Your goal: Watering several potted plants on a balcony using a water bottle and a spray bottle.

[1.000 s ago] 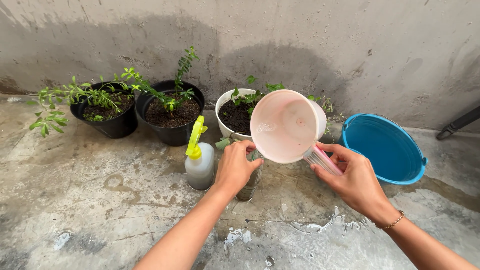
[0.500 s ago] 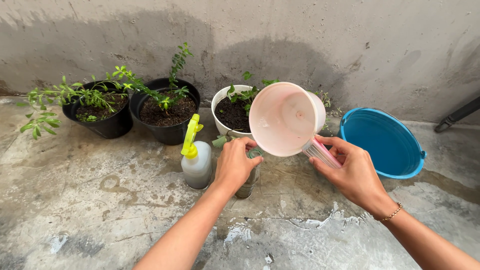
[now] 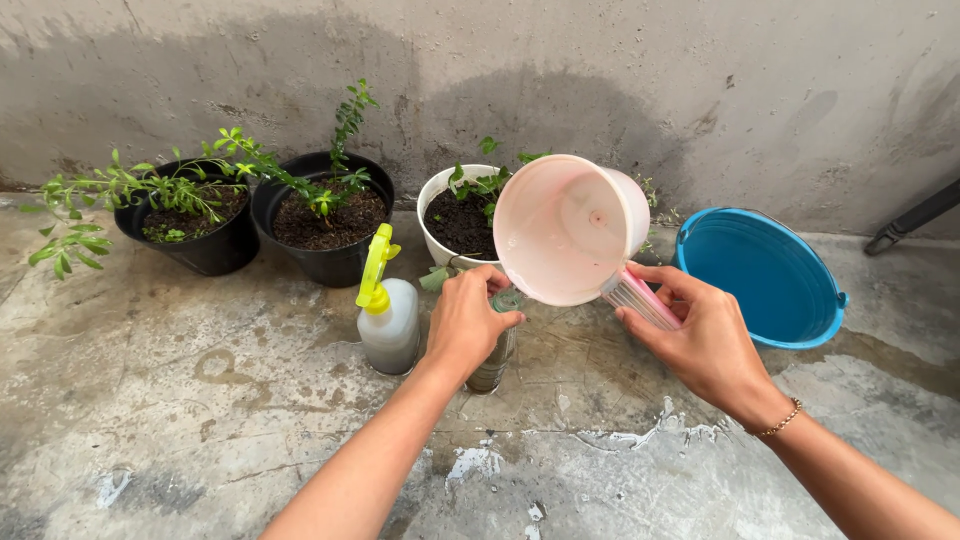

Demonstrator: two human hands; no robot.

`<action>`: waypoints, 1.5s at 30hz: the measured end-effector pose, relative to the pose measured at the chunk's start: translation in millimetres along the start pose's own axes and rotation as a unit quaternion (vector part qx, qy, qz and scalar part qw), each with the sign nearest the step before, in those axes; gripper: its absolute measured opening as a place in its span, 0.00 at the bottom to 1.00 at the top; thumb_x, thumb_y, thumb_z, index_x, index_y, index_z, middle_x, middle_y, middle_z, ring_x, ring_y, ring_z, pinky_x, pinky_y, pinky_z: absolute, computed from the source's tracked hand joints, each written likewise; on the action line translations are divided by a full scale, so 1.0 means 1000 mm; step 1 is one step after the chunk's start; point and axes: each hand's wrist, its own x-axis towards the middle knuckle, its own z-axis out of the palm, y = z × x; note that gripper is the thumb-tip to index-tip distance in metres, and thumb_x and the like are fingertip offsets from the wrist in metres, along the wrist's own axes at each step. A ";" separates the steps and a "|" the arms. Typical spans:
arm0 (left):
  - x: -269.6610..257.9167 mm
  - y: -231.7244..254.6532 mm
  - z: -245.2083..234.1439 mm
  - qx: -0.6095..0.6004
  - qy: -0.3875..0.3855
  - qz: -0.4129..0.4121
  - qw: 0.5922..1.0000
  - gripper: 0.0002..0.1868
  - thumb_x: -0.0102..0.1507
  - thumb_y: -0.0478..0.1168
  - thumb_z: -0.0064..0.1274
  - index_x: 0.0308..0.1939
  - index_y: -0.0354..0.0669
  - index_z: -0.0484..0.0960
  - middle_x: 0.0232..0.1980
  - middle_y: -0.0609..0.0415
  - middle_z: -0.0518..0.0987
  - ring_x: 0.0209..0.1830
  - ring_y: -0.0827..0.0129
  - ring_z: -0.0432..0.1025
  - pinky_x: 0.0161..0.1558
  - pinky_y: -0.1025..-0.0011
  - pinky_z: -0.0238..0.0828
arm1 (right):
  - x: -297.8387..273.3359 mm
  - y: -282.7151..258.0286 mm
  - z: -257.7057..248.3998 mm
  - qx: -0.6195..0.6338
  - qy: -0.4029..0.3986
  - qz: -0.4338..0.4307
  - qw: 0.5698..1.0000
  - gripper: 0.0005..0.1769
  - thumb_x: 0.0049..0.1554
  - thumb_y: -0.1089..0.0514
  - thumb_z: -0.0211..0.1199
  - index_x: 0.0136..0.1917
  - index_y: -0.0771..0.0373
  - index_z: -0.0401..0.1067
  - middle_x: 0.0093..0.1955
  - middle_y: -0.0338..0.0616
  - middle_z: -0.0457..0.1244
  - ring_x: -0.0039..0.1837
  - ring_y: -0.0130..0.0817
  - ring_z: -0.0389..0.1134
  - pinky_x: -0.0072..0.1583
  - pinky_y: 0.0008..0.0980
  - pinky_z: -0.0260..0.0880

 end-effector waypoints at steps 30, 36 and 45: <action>0.012 -0.015 -0.003 0.003 -0.021 -0.011 1.000 0.21 0.51 0.31 0.66 0.48 0.45 0.83 0.50 0.53 0.85 0.52 0.63 0.79 0.53 0.64 0.75 | -0.003 -0.007 -0.001 -0.017 0.013 -0.026 0.999 0.28 0.50 0.54 0.74 0.64 0.56 0.76 0.35 0.44 0.68 0.36 0.27 0.66 0.41 0.32 0.70; 0.010 -0.011 -0.005 0.008 -0.019 -0.025 0.999 0.19 0.52 0.30 0.63 0.47 0.46 0.84 0.48 0.53 0.85 0.52 0.64 0.79 0.53 0.64 0.75 | -0.003 -0.007 0.000 -0.003 0.018 -0.040 0.999 0.29 0.50 0.55 0.73 0.65 0.55 0.75 0.38 0.44 0.70 0.39 0.26 0.70 0.43 0.32 0.72; 0.009 -0.002 -0.008 0.016 -0.021 -0.043 0.999 0.17 0.55 0.30 0.59 0.47 0.48 0.84 0.47 0.53 0.85 0.51 0.63 0.79 0.52 0.63 0.75 | -0.004 -0.011 -0.002 -0.016 0.015 -0.032 0.999 0.29 0.50 0.54 0.73 0.65 0.55 0.75 0.40 0.47 0.71 0.39 0.29 0.71 0.44 0.33 0.72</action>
